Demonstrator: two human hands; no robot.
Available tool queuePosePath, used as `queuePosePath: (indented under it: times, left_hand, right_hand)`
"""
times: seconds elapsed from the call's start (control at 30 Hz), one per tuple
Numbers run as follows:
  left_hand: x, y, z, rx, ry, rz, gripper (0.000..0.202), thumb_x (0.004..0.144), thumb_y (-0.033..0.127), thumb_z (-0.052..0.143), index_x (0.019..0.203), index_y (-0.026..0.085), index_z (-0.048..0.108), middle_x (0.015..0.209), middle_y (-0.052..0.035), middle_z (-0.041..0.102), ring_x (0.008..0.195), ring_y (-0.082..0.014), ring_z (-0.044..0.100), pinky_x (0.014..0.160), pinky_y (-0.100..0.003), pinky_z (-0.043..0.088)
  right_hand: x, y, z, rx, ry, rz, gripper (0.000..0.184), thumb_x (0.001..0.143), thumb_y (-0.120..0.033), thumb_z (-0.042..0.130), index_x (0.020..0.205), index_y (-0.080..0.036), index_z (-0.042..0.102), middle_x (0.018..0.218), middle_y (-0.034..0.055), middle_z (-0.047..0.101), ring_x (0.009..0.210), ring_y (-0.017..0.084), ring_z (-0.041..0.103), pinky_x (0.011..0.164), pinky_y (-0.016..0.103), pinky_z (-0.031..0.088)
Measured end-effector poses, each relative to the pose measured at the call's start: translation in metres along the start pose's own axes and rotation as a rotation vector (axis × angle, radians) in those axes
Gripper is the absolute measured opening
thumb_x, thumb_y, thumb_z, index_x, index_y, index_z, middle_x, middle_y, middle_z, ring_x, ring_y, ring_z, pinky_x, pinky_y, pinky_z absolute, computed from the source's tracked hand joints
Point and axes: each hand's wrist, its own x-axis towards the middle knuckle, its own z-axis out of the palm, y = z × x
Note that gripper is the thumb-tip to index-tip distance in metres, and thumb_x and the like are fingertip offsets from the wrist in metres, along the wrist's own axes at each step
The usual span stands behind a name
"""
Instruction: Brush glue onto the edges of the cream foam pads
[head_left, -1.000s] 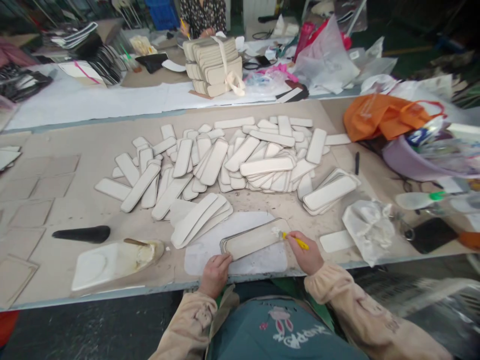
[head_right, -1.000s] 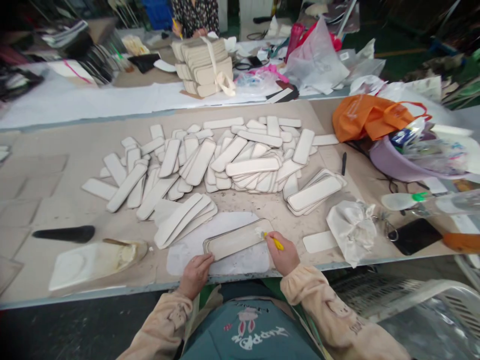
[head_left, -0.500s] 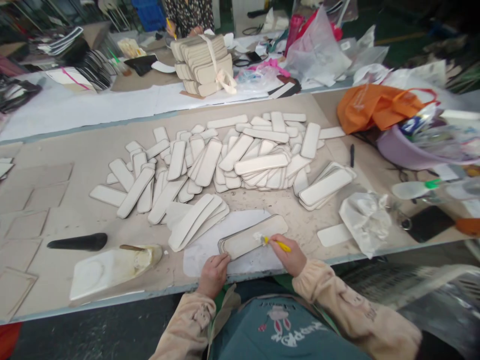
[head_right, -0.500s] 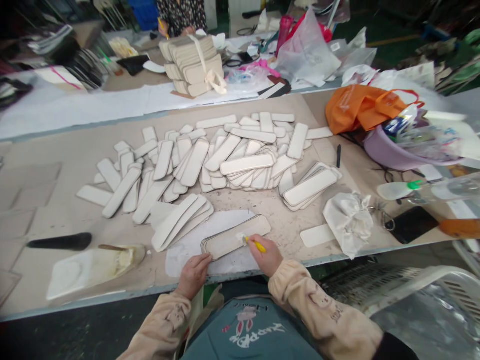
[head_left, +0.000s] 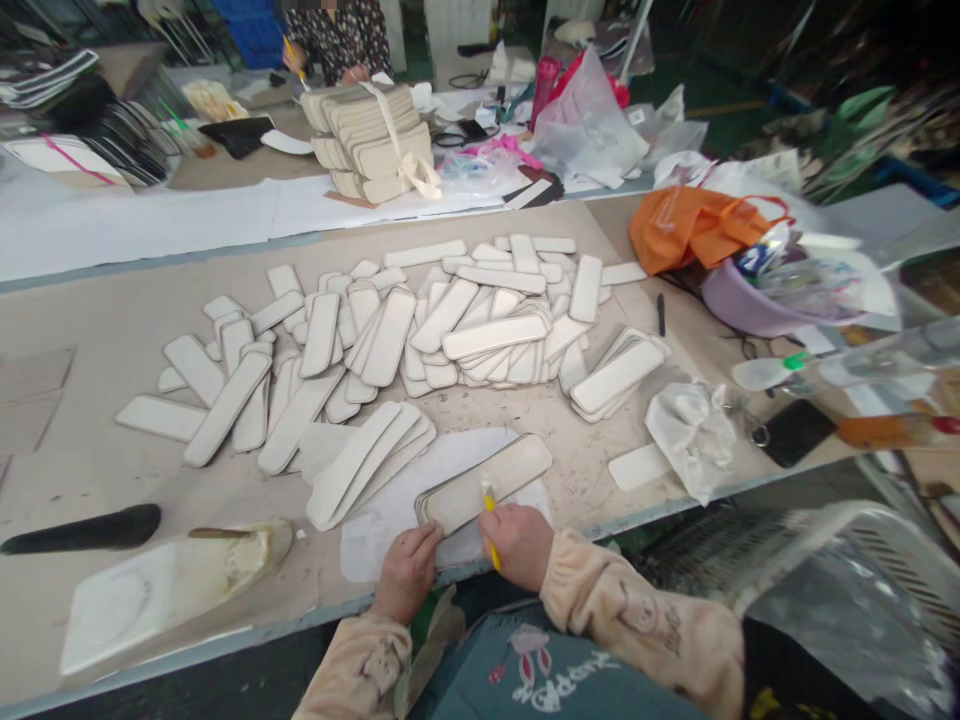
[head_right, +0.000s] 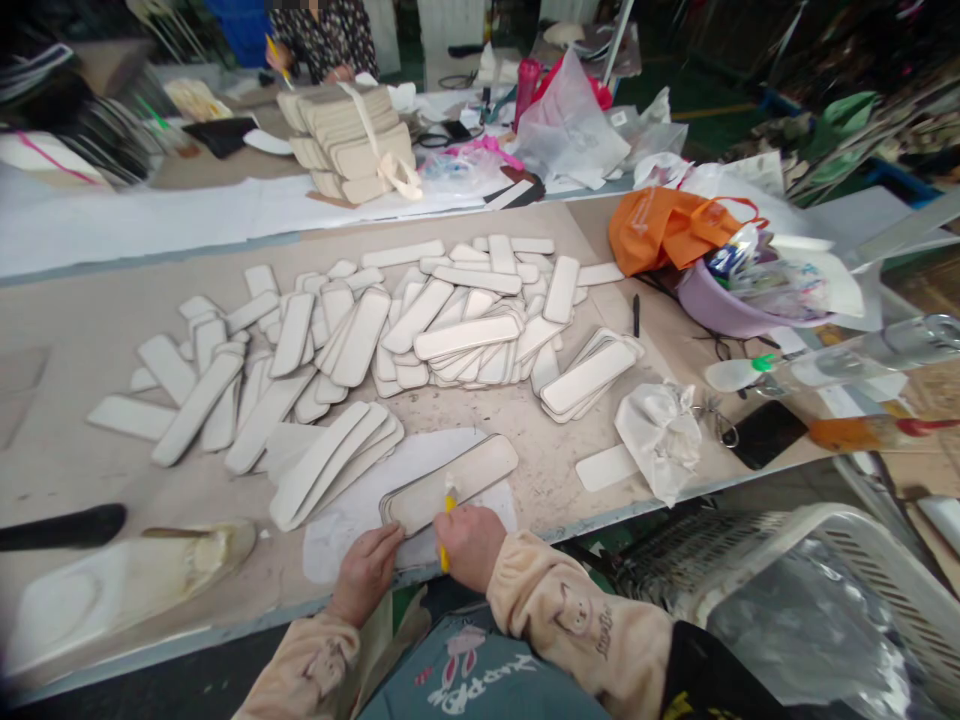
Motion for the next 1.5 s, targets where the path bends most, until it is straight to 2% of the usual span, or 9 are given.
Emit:
queuePosePath:
  times: [0.13, 0.27, 0.47, 0.63, 0.8, 1.0, 1.17, 1.3, 1.5]
  left_hand:
    - [0.0, 0.0, -0.001, 0.0, -0.005, 0.011, 0.03, 0.084, 0.011, 0.046, 0.105, 0.021, 0.063, 0.099, -0.0066, 0.066, 0.088, -0.0179, 0.061, 0.076, -0.032, 0.055]
    - [0.0, 0.0, 0.001, 0.005, 0.027, 0.0, 0.028, 0.084, 0.012, 0.046, 0.104, 0.022, 0.063, 0.099, -0.0059, 0.067, 0.087, -0.0178, 0.061, 0.075, -0.033, 0.055]
    - [-0.002, 0.0, 0.003, 0.007, 0.039, -0.007, 0.029, 0.083, 0.01, 0.047, 0.104, 0.022, 0.063, 0.1, -0.0057, 0.067, 0.088, -0.0172, 0.06, 0.078, -0.032, 0.053]
    - [-0.002, -0.001, 0.003, 0.0, 0.032, 0.004, 0.028, 0.083, 0.01, 0.047, 0.103, 0.021, 0.063, 0.1, -0.0055, 0.067, 0.087, -0.0177, 0.061, 0.077, -0.033, 0.054]
    - [-0.003, -0.002, 0.003, -0.002, 0.019, 0.019, 0.029, 0.083, 0.01, 0.046, 0.105, 0.019, 0.063, 0.1, -0.0065, 0.067, 0.088, -0.0179, 0.06, 0.076, -0.033, 0.054]
    - [-0.003, 0.001, 0.002, 0.021, 0.01, -0.007, 0.028, 0.082, 0.009, 0.048, 0.104, 0.02, 0.063, 0.101, -0.0066, 0.066, 0.088, -0.0178, 0.06, 0.077, -0.033, 0.053]
    - [-0.003, 0.003, 0.003, 0.011, 0.009, -0.037, 0.029, 0.082, 0.009, 0.048, 0.104, 0.021, 0.063, 0.102, -0.0058, 0.067, 0.088, -0.0177, 0.06, 0.078, -0.033, 0.053]
    - [-0.005, 0.004, 0.003, -0.006, -0.006, -0.068, 0.029, 0.083, 0.009, 0.047, 0.105, 0.021, 0.063, 0.103, -0.0063, 0.066, 0.09, -0.0176, 0.059, 0.08, -0.032, 0.052]
    - [-0.006, 0.004, 0.004, -0.02, -0.022, -0.09, 0.029, 0.083, 0.01, 0.047, 0.104, 0.021, 0.064, 0.101, -0.0067, 0.067, 0.09, -0.0166, 0.059, 0.081, -0.031, 0.051]
  right_hand:
    - [0.004, -0.012, 0.004, 0.38, 0.044, -0.08, 0.019, 0.087, -0.025, 0.042, 0.088, -0.019, 0.06, 0.075, 0.0028, 0.065, 0.072, 0.014, 0.059, 0.067, 0.023, 0.042]
    - [0.0, 0.033, -0.005, 0.649, 0.158, 0.28, 0.025, 0.089, -0.031, 0.04, 0.083, -0.019, 0.061, 0.064, -0.0013, 0.06, 0.058, 0.012, 0.055, 0.056, 0.02, 0.041]
    - [-0.017, 0.099, -0.036, 0.391, 0.36, 0.481, 0.025, 0.088, -0.036, 0.041, 0.086, -0.02, 0.06, 0.072, 0.0007, 0.063, 0.064, 0.014, 0.058, 0.062, 0.023, 0.041]
    - [-0.007, 0.048, -0.015, -0.031, 0.165, 0.22, 0.021, 0.086, -0.023, 0.041, 0.082, -0.016, 0.061, 0.069, 0.0071, 0.062, 0.066, 0.016, 0.057, 0.061, 0.025, 0.038]
    - [0.006, -0.02, 0.015, 0.106, 0.03, -0.134, 0.015, 0.083, -0.023, 0.045, 0.08, -0.017, 0.058, 0.068, 0.0051, 0.062, 0.065, 0.016, 0.056, 0.06, 0.025, 0.039]
    - [-0.017, 0.03, -0.003, 0.407, 0.159, 0.139, 0.021, 0.09, -0.026, 0.039, 0.085, -0.021, 0.059, 0.072, 0.0002, 0.064, 0.065, 0.012, 0.059, 0.061, 0.021, 0.042]
    - [-0.035, 0.087, -0.029, 0.227, 0.339, 0.306, 0.023, 0.089, -0.029, 0.04, 0.086, -0.018, 0.061, 0.077, 0.0038, 0.067, 0.07, 0.015, 0.062, 0.066, 0.023, 0.043]
    - [-0.029, 0.06, -0.021, 0.052, 0.267, 0.216, 0.023, 0.089, -0.025, 0.04, 0.082, -0.017, 0.061, 0.07, 0.0049, 0.065, 0.066, 0.015, 0.061, 0.064, 0.023, 0.041]
    - [-0.006, -0.002, 0.001, 0.509, 0.138, 0.036, 0.021, 0.091, -0.026, 0.04, 0.088, -0.019, 0.059, 0.074, 0.0039, 0.064, 0.068, 0.014, 0.06, 0.065, 0.024, 0.043]
